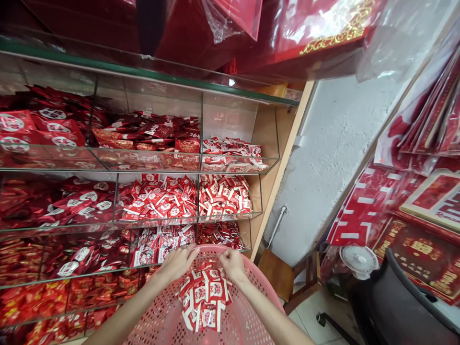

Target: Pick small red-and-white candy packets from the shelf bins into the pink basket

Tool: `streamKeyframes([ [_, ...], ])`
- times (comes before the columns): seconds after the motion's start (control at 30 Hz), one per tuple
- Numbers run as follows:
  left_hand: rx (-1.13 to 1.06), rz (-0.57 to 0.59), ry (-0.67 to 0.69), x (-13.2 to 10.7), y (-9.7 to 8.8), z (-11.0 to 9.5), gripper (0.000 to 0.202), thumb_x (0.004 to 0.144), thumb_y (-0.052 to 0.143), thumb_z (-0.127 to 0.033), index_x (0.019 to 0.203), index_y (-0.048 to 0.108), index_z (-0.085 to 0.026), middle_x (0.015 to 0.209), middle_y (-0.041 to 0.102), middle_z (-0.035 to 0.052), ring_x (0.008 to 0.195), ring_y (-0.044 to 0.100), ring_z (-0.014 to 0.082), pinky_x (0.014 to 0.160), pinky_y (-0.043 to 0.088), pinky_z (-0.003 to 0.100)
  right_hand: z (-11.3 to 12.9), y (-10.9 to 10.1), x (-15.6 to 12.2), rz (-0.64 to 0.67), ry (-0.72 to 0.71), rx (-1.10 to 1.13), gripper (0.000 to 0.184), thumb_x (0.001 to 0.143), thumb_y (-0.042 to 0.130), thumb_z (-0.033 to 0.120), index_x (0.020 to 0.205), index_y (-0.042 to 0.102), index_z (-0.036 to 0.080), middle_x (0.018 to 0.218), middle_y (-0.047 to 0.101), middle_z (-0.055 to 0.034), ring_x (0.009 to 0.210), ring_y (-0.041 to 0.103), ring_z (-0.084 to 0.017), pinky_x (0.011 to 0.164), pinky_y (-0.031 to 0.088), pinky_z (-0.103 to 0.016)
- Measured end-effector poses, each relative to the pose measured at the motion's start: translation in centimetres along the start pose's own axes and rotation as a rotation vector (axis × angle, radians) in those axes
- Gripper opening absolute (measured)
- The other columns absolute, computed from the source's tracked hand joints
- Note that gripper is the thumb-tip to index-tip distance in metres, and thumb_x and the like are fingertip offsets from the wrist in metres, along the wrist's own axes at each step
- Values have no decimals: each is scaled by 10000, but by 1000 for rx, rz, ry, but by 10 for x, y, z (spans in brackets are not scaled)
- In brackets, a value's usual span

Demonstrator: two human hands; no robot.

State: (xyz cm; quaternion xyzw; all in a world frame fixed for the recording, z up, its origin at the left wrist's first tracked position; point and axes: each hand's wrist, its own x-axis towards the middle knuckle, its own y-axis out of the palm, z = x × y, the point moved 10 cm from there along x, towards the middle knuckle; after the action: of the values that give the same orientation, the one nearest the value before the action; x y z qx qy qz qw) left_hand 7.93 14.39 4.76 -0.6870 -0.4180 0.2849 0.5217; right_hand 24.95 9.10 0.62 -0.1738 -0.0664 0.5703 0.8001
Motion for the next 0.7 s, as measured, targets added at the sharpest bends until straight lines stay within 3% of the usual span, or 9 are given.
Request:
streamKeyframes([
  [0.17,18,-5,6,2,2,1,643,846,69,-570,1237,453,-233,1066,612,104,900,594,240,758,422,362,111,-46,-17,-201,-505,-335,298,799,441,396,579,450,195,517,517,20,487,489,-114,480,345,-220],
  [0.3,19,-4,7,2,2,1,626,849,82,-565,1226,458,-236,1047,620,98,897,595,239,763,419,358,191,-68,-20,-307,-762,-558,202,838,408,335,910,517,182,810,602,-37,705,532,-146,655,392,-248],
  [0.37,14,4,2,1,1,1,616,851,92,-563,1214,465,-234,1025,628,95,906,593,237,766,417,350,219,-72,-13,-357,-848,-719,286,818,451,298,1078,467,178,1020,575,-79,889,505,-184,765,372,-290],
  [0.47,5,11,-10,-1,0,0,609,853,98,-558,1197,477,-227,1008,633,92,911,592,233,764,416,340,238,-71,13,-365,-841,-922,419,790,506,290,1183,401,191,1139,531,-95,994,439,-229,814,328,-343],
  [0.6,11,-1,-7,-2,-2,-1,611,855,90,-554,1185,488,-228,1009,631,95,884,599,226,746,420,336,236,-65,46,-261,-738,-1068,464,769,546,292,1197,395,196,1067,581,-91,975,427,-250,795,304,-360],
  [0.7,26,-16,10,-1,-3,-3,615,854,80,-555,1184,490,-237,980,640,92,853,606,227,723,426,339,233,-66,55,-242,-724,-1053,468,762,551,278,1198,402,198,1046,594,-84,978,423,-252,810,289,-365],
])
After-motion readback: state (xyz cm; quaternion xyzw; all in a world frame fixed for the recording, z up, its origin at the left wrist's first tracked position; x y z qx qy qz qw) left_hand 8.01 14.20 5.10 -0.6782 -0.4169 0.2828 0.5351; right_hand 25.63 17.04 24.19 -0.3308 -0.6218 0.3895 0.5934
